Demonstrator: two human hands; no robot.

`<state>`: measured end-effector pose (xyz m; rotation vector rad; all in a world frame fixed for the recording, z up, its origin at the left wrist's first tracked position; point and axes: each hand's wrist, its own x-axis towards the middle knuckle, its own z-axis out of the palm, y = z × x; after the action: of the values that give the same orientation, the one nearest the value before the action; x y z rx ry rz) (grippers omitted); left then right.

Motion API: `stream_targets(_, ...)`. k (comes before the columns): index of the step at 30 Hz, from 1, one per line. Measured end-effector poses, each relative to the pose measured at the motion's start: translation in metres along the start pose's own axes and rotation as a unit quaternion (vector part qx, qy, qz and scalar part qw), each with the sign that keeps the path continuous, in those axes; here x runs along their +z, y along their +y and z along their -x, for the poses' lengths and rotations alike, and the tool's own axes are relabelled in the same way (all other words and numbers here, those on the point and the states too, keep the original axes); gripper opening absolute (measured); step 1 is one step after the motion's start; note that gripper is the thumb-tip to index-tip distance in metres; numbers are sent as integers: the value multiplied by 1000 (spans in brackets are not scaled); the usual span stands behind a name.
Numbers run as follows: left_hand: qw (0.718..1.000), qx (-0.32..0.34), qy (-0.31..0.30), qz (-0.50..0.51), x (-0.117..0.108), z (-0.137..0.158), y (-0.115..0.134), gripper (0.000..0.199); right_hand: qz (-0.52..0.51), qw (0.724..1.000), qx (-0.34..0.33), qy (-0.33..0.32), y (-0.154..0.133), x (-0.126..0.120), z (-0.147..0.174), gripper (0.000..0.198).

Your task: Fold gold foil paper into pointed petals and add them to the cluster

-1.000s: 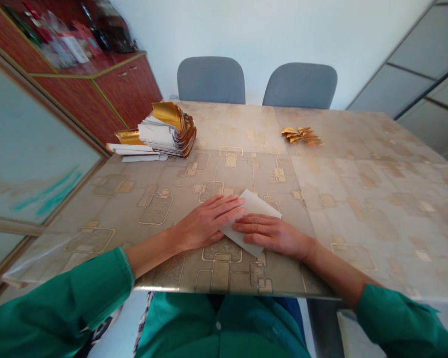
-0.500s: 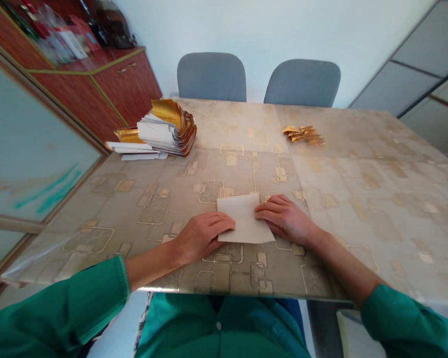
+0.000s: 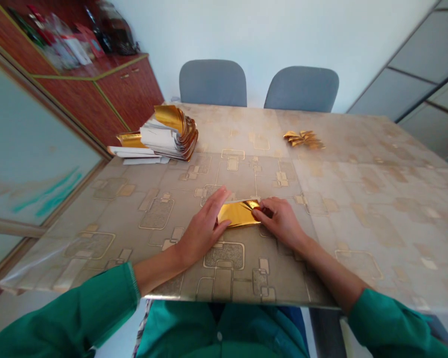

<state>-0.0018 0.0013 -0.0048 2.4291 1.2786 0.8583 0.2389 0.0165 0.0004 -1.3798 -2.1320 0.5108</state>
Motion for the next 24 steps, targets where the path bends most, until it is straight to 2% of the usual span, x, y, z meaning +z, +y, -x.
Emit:
stream_targets(2,997,43,14,-55,-1,2,1,47,19,1000,5,2,-1,1,1,26)
stream_targets(5,979,145,11,-142,-2,7,10,30,29,1000,3,5,-1,0,1,25)
stream_targets(7,968,194,-23,-157,0,9,18,30,32,999,0,9,0,1,2,25)
stream_targets(8,966,203,-46,-155,3,11,22,37,34,999,-1,12,0,1,2,24)
stream_targets(11,964,187,-111,-150,12,14,29,67,44,999,-1,23,0,3,3,24)
stream_targets(13,965,166,-138,-147,17,16,30,75,42,999,3,20,0,3,4,21)
stream_targets(18,964,150,-167,-141,19,19,29,81,-3,999,32,6,-1,0,3,8)
stream_targets(24,966,135,-174,-137,18,18,29,82,85,996,22,24,0,5,2,15)
